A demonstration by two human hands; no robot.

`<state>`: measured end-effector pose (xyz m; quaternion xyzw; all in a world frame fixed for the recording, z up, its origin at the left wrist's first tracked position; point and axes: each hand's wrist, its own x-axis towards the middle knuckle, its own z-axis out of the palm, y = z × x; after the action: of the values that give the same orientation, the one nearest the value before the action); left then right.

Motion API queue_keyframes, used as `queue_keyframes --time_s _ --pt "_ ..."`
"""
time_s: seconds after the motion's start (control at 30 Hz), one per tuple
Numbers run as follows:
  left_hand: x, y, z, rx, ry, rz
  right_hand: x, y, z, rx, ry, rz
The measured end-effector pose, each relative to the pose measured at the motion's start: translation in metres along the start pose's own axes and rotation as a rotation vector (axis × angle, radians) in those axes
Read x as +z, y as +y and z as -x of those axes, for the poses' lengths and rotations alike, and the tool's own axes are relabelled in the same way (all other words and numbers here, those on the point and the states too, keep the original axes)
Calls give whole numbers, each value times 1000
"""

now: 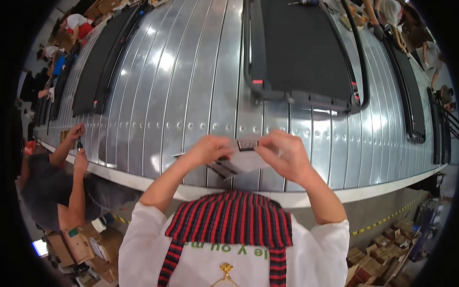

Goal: Applying warning and QR code labels to treadmills on an assembly line.

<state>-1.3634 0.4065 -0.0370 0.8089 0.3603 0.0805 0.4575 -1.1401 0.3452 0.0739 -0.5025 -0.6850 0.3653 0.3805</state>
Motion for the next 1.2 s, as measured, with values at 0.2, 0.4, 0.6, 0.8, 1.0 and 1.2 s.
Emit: queue_keyframes --time_s 0.2,0.4,0.6,0.8,1.0,1.2 --pt "3 -7 -40 5 -1 -315 -29 81 -41 348 173 -210" --pt "-7 -2 -91 174 127 -482 -39 142 -109 549 157 -278" --pt "-19 -13 -132 276 253 -590 -26 192 -161 691 45 -357" --pt "-24 -23 -152 257 223 -605 -22 212 -183 749 -40 -369" --pt "-22 -30 -161 223 191 -584 -16 221 -186 793 -48 -408" --pt "-26 -28 -164 197 164 -604 -15 219 -185 784 -13 -403"
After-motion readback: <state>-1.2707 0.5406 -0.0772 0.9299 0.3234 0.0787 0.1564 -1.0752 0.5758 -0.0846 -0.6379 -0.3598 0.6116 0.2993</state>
